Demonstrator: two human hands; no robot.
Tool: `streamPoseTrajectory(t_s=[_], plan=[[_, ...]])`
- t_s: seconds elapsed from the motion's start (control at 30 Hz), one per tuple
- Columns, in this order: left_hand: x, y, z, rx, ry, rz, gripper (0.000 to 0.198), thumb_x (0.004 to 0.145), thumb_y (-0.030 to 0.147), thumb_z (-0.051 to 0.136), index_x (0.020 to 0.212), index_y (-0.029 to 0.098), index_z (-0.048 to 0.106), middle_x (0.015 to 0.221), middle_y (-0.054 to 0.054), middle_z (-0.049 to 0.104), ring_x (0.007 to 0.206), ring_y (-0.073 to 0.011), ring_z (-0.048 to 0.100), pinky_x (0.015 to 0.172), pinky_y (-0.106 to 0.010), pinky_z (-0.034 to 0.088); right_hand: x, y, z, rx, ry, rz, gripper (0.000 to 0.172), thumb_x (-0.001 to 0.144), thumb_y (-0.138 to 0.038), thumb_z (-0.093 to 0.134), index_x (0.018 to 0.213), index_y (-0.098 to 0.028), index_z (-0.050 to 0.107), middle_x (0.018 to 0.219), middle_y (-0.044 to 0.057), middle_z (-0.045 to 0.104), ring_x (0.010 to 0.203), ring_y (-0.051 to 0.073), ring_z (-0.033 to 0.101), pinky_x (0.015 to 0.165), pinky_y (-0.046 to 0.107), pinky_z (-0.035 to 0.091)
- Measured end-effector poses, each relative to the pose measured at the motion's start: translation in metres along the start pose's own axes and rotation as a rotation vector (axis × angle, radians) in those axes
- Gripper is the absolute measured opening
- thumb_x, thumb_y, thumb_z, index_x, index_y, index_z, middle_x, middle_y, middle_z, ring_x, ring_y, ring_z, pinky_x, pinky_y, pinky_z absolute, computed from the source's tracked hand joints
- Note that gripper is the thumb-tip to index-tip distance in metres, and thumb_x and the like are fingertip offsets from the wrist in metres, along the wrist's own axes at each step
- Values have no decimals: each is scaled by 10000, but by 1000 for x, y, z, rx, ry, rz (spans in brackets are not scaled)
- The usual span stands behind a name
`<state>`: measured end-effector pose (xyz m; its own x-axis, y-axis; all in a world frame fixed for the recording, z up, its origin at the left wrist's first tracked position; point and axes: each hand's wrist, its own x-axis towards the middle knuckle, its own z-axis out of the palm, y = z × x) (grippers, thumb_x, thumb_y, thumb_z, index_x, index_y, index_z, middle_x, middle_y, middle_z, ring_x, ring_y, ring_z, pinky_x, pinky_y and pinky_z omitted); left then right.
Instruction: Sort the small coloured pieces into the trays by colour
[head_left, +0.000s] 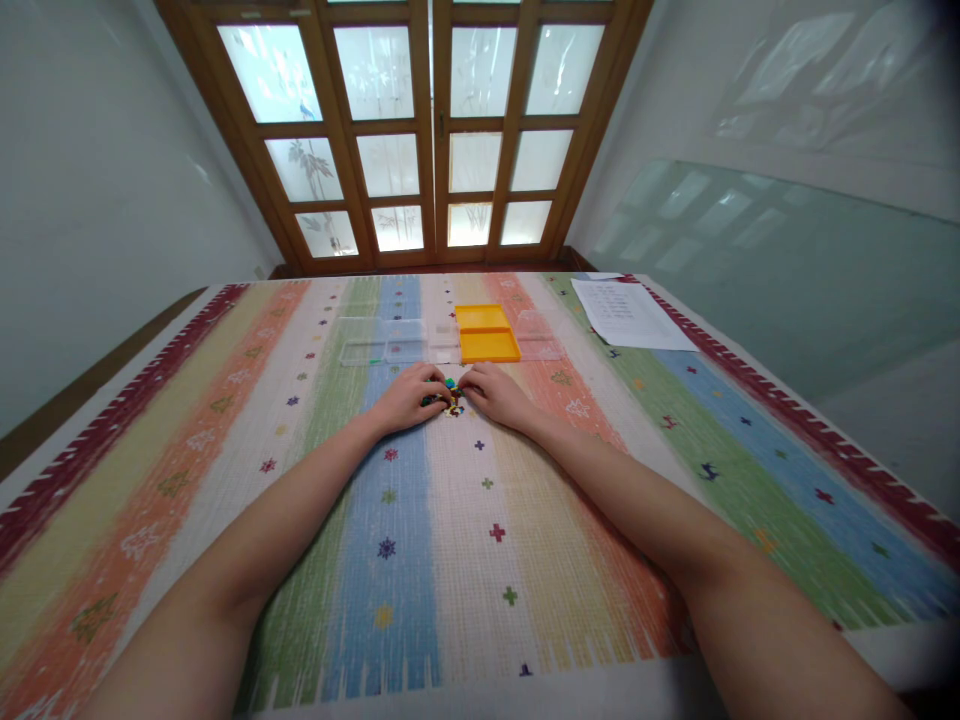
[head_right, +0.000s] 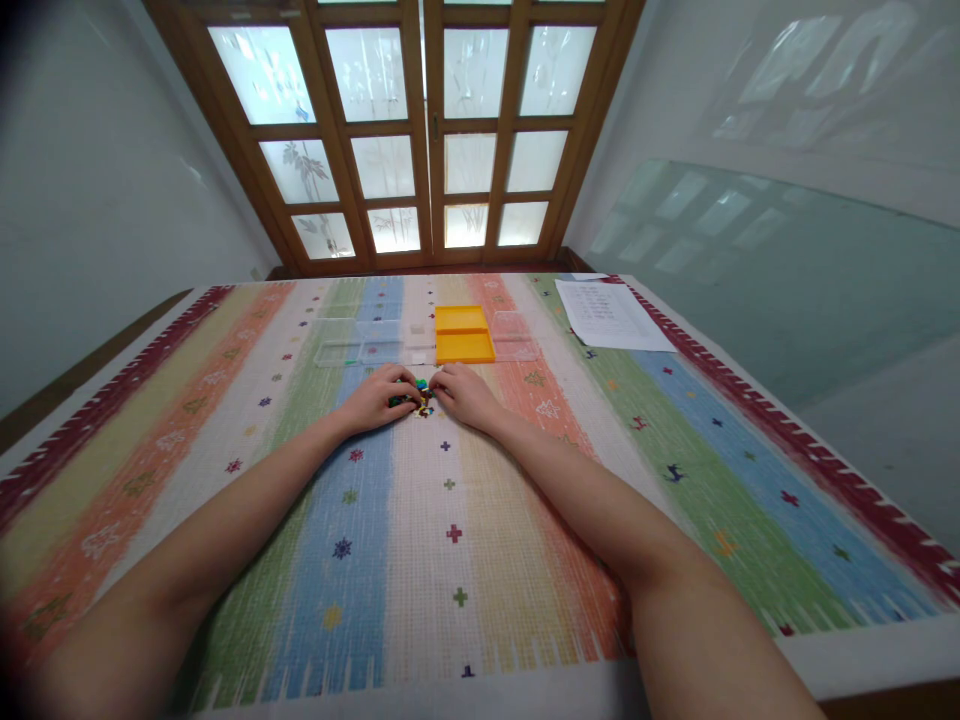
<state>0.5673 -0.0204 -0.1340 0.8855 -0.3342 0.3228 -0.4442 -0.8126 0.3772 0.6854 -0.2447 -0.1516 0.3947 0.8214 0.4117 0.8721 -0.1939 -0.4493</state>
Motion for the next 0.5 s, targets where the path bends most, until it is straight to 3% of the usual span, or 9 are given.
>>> streamPoseTrajectory(t_s=[0.23,0.5], plan=[[-1,-10,1,13,74,-78,143,987,296,620,986,241,753,1067,-67,698,1090,-249,616,1012,-424,484,-1,1,-3,13,7,35,241,902,-51,570,995,-204,732,1017,75,712,979,233,621,907,362,480],[0,-20,2,1,193,-252,145,985,309,605,969,220,718,975,-49,731,958,-229,646,932,-390,499,-1,6,-3,-9,35,33,206,904,-72,569,971,-193,721,973,74,702,936,231,612,860,344,468]])
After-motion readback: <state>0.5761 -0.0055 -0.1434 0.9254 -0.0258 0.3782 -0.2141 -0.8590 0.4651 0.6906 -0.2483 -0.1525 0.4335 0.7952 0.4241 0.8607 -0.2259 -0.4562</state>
